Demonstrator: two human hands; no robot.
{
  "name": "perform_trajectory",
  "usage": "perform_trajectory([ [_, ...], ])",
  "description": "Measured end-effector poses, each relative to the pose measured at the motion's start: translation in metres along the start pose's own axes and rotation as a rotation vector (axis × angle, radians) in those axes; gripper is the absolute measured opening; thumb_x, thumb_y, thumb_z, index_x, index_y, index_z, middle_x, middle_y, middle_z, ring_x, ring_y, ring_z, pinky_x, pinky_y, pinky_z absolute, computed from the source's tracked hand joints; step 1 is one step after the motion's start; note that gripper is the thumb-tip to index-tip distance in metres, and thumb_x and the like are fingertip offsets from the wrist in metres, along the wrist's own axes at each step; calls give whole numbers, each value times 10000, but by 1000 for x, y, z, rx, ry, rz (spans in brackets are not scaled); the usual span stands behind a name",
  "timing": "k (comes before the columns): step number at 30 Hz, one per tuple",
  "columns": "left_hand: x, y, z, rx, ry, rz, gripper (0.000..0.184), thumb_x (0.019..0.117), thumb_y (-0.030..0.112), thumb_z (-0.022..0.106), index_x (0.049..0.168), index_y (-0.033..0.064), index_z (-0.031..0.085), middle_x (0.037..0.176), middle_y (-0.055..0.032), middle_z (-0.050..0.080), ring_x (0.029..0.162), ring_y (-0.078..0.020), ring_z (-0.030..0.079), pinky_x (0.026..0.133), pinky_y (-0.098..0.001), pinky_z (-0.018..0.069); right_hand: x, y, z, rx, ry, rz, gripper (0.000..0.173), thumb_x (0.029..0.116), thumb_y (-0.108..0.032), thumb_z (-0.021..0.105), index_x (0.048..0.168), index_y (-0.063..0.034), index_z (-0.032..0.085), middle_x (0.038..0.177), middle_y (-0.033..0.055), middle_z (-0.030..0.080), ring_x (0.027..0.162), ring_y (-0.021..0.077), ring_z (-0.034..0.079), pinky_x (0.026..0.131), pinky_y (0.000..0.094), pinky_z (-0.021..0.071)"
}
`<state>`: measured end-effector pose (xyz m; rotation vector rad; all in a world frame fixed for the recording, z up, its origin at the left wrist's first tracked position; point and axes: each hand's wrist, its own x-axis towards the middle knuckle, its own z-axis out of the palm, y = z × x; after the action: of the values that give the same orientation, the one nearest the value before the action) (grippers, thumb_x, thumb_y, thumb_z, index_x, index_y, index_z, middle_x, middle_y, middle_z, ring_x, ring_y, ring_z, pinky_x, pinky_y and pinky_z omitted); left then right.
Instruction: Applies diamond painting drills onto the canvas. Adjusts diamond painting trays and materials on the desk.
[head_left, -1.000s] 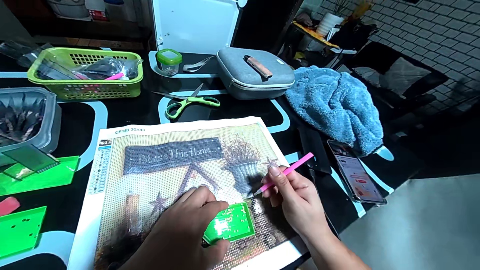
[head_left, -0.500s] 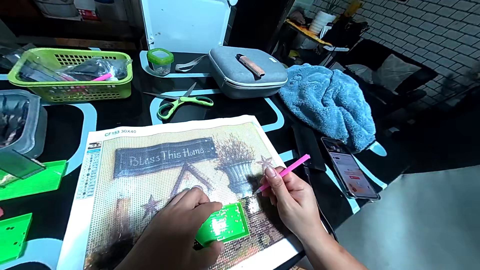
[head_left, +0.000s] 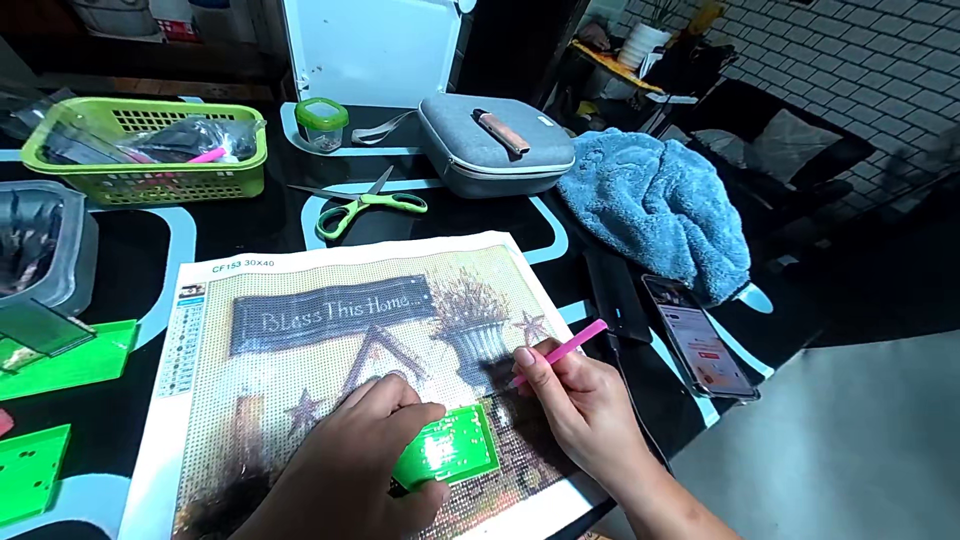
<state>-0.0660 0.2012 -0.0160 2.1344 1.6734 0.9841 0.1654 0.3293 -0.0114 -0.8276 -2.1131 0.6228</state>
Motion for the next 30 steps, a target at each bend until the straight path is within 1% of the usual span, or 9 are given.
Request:
perform_trajectory([
  [4,1,2,-1,-17,-10,-13,460,788,431,740,1165,168,762,987,-30,685,867,-171,665,713,-313,565,5,-10,2,267,49,50,311,1088,-284,505,849,-148,650,717,-76,640,633,-14,611,594,137,522],
  [6,1,2,0,-6,4,-9,457,781,436,738,1158,179,765,983,-21,685,857,-157,665,700,-292,566,3,-20,11,384,-7,54,297,1090,-274,507,879,-130,659,738,-71,650,659,-19,617,626,142,535],
  [8,0,0,2,3,20,7,448,784,446,732,1149,188,764,974,-13,681,857,-146,665,698,-277,566,-1,-29,21,434,-93,18,304,1094,-245,503,897,-73,660,758,-43,662,684,-20,623,643,151,537],
  [10,0,-1,3,10,32,21,435,787,451,726,1127,183,760,964,-11,676,851,-139,661,690,-274,564,-2,-33,28,392,-147,-45,337,1098,-243,498,888,-28,651,754,-1,656,695,-1,625,643,162,530],
  [12,0,-2,4,13,36,29,417,793,455,721,1100,175,757,956,-9,671,850,-134,654,689,-270,558,-3,-33,32,335,-158,-76,353,1096,-252,501,878,-22,657,750,19,653,709,24,634,655,183,534],
  [20,0,-4,7,21,88,61,389,793,456,718,1042,158,754,924,-3,660,838,-119,644,688,-239,549,-4,-33,37,308,-179,-84,358,1091,-263,517,867,-26,665,748,25,651,711,37,635,659,198,536],
  [24,0,-4,7,27,83,63,397,789,467,718,1040,161,755,928,2,660,838,-111,641,688,-230,544,-4,-32,37,294,-174,-91,360,1092,-272,515,870,-30,664,743,24,651,709,36,635,658,196,534],
  [28,1,-2,7,40,88,50,395,773,459,718,1033,164,759,914,2,657,805,-109,639,657,-230,539,-4,-31,36,289,-170,-95,361,1093,-270,513,868,-30,663,743,23,653,706,30,632,650,189,528],
  [30,1,-2,7,41,88,52,399,776,460,716,1041,166,761,919,7,659,819,-106,639,671,-225,539,-4,-31,36,276,-173,-95,366,1092,-272,514,864,-31,667,743,23,654,708,35,636,651,194,531],
])
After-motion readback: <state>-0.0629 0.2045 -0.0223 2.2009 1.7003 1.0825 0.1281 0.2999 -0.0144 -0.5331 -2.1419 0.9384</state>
